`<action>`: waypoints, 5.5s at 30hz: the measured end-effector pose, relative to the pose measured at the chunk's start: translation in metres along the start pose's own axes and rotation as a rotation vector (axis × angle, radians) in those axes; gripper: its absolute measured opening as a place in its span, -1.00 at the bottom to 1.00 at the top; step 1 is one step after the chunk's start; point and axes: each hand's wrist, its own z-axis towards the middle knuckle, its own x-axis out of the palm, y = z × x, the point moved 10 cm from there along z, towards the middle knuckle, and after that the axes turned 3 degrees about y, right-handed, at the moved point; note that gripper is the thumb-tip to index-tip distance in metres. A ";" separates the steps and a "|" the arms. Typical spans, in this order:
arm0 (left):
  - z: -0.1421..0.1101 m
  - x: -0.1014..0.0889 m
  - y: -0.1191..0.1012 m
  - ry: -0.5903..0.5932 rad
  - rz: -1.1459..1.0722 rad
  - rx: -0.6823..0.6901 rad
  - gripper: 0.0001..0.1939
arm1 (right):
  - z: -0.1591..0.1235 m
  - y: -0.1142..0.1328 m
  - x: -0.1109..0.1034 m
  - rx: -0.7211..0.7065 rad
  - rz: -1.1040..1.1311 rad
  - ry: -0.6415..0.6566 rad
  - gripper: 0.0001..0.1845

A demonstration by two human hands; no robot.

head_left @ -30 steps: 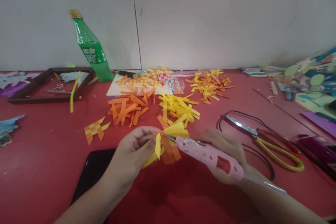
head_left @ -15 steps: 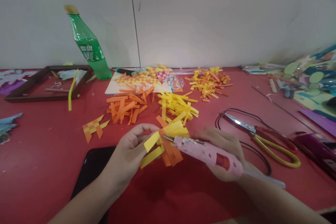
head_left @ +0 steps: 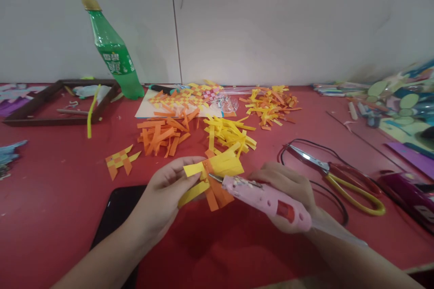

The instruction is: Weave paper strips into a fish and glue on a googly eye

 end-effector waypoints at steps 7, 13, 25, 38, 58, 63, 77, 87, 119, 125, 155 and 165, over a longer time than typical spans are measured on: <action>0.001 0.007 0.001 0.082 0.027 -0.004 -0.81 | 0.001 0.002 -0.006 -0.019 -0.001 -0.040 -0.77; 0.000 0.010 0.004 0.116 0.020 -0.042 -0.83 | 0.007 0.004 -0.002 -0.010 0.094 0.037 -0.80; -0.001 0.008 -0.001 0.099 0.067 -0.005 -0.85 | 0.009 -0.004 -0.003 0.053 0.147 0.076 -0.80; -0.001 0.009 0.003 0.114 0.139 -0.035 -0.80 | 0.001 -0.015 -0.003 0.093 0.196 0.028 -0.80; 0.004 -0.005 -0.003 -0.013 0.103 0.023 -0.75 | -0.009 -0.033 -0.016 0.114 -0.004 0.375 -0.62; 0.005 -0.006 -0.004 -0.021 0.080 0.045 -0.71 | -0.054 -0.064 -0.022 0.102 -0.091 0.534 -0.60; 0.001 0.001 -0.008 0.013 0.293 0.107 -0.84 | 0.032 0.025 -0.024 0.329 -0.140 -0.047 -0.73; -0.005 0.012 -0.007 0.100 0.459 0.141 -0.86 | 0.018 -0.019 0.021 0.456 0.498 -0.182 -0.70; -0.011 0.026 -0.014 0.228 0.610 0.215 -0.84 | 0.011 -0.004 0.016 0.473 0.612 -0.248 -0.69; -0.015 0.027 -0.015 0.237 0.644 0.191 -0.82 | 0.011 -0.002 0.019 0.465 0.635 -0.229 -0.67; -0.004 0.020 0.004 0.235 0.343 -0.012 -0.72 | 0.002 -0.025 0.042 0.752 0.936 -0.186 -0.75; -0.010 0.038 0.001 0.381 0.296 0.033 -0.65 | 0.006 -0.020 0.027 0.669 0.804 -0.237 -0.74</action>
